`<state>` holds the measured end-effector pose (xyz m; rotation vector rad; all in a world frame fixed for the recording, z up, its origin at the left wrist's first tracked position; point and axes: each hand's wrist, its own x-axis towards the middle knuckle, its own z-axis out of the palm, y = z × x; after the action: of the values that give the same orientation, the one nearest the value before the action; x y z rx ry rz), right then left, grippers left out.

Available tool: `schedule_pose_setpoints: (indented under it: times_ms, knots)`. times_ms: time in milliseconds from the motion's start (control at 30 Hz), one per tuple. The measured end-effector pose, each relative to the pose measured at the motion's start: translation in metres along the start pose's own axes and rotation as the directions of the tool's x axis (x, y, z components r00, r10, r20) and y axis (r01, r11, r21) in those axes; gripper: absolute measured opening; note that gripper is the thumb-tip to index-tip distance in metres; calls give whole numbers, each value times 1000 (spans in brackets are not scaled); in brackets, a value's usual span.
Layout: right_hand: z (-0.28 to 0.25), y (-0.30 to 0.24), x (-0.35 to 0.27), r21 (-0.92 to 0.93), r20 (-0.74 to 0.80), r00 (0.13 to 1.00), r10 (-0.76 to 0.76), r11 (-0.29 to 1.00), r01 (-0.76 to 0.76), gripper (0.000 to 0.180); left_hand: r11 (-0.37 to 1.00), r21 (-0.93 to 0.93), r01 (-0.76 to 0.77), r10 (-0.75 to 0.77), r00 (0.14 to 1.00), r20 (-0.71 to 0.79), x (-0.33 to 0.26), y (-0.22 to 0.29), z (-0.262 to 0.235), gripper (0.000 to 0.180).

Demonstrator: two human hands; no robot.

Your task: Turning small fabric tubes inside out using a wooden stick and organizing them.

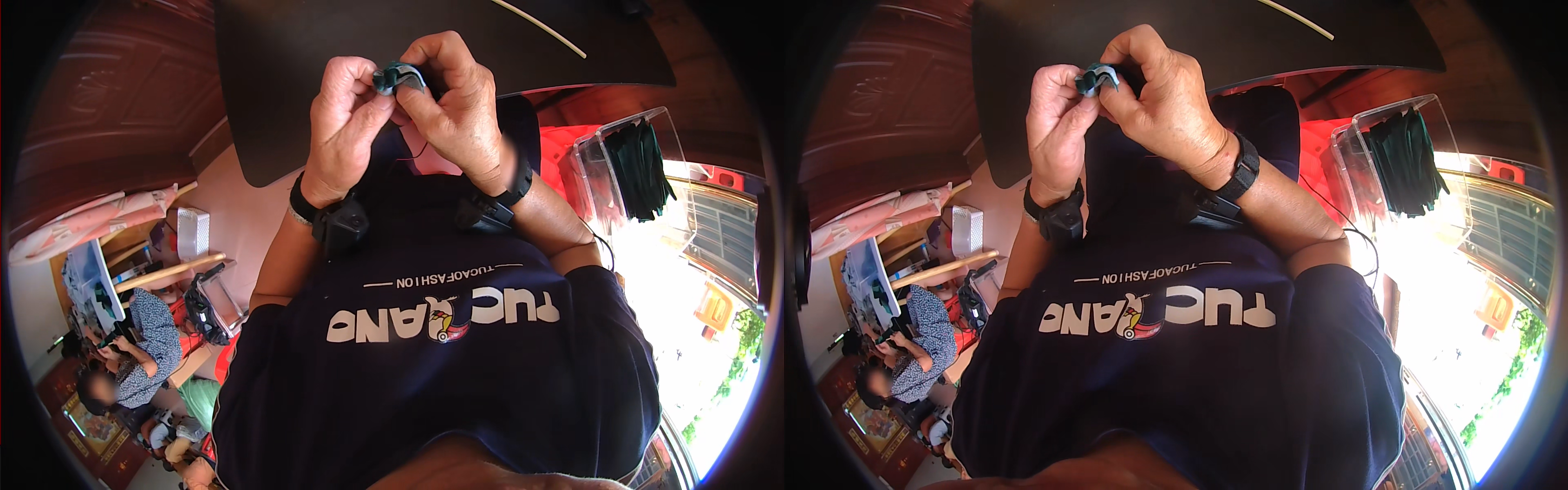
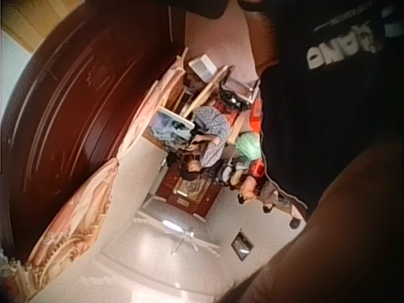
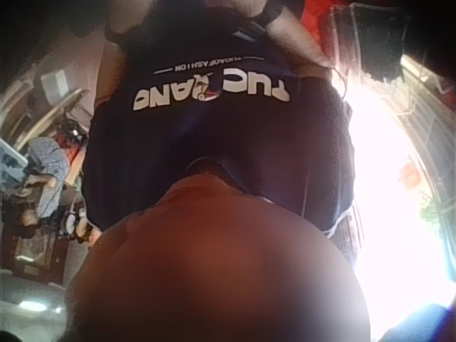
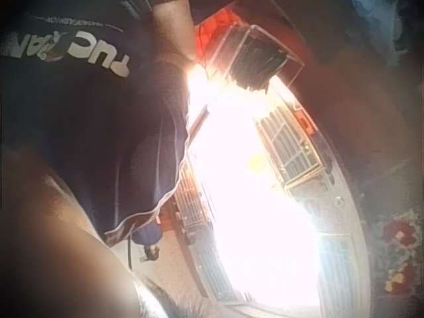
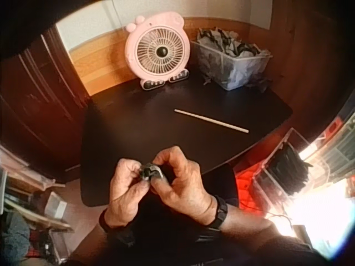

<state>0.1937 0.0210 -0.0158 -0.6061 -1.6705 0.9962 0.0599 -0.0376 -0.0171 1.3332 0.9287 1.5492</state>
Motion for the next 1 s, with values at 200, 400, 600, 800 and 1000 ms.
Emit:
schedule_pose_setpoints:
  times_ms: [200, 400, 600, 800, 1000]
  knots:
    - [2, -2, -3, -60, -38, 999, -22, 998, 20, 19, 986, 150, -74, 80, 996, -34, 1, -2, 2, 16]
    - [-3, -3, 0, 259, 170, 975, 141, 949, -182, 19, 981, 168, -102, 120, 987, -105, 6, 2, 1, 11]
    - [-3, -7, -1, 133, 245, 968, 55, 987, -90, 17, 897, 410, -164, 247, 956, -160, 11, -4, -5, 11]
    - [-16, -11, 4, 168, 251, 938, 239, 944, -286, 18, 884, 434, -176, 227, 972, -67, 9, 5, -1, 13]
    - [-20, -28, 9, 13, 135, 987, 89, 996, -92, 14, 989, 130, -63, 79, 990, -115, 5, 18, 8, 11]
